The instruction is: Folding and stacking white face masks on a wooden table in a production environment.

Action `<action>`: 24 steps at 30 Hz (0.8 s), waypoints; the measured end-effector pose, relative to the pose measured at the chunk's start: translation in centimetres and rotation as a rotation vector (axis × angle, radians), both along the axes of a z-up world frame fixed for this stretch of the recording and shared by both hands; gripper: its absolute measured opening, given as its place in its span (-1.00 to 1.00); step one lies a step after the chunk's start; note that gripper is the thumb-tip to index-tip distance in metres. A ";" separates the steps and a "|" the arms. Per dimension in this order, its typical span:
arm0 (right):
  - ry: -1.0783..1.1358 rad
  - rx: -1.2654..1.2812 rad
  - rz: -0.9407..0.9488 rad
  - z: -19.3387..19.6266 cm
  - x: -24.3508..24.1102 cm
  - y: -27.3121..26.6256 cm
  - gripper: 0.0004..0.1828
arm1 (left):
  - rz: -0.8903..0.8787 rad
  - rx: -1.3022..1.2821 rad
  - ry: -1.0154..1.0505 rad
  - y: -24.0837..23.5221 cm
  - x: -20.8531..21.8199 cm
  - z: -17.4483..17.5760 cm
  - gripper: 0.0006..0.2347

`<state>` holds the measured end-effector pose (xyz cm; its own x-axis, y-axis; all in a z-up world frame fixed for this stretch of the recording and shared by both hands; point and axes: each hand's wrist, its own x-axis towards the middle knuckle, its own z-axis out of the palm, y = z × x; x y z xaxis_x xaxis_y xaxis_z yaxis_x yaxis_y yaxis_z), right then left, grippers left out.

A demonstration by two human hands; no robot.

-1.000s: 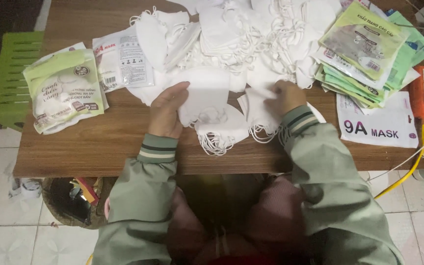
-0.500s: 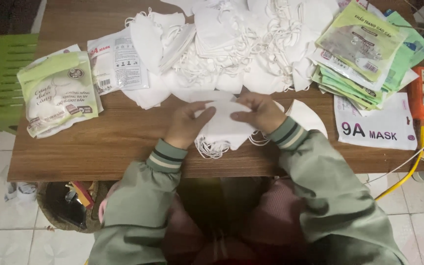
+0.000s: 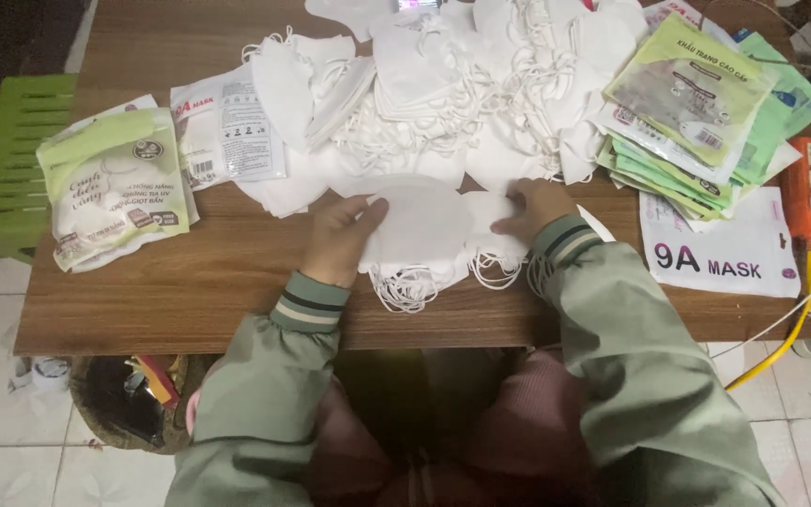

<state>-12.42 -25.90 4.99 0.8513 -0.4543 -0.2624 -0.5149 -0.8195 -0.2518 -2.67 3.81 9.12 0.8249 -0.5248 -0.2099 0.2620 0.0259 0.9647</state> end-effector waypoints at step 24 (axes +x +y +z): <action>-0.388 -0.217 0.070 0.3 -0.7 0.2 -0.77 | 0.087 0.047 -0.161 -0.5 0.9 -3.0 -0.81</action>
<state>-13.15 -25.66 5.29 0.8984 -0.4016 0.1776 -0.3577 -0.9039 -0.2344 -1.81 3.33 6.15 0.8916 -0.4427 -0.0947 0.1032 -0.0049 0.9946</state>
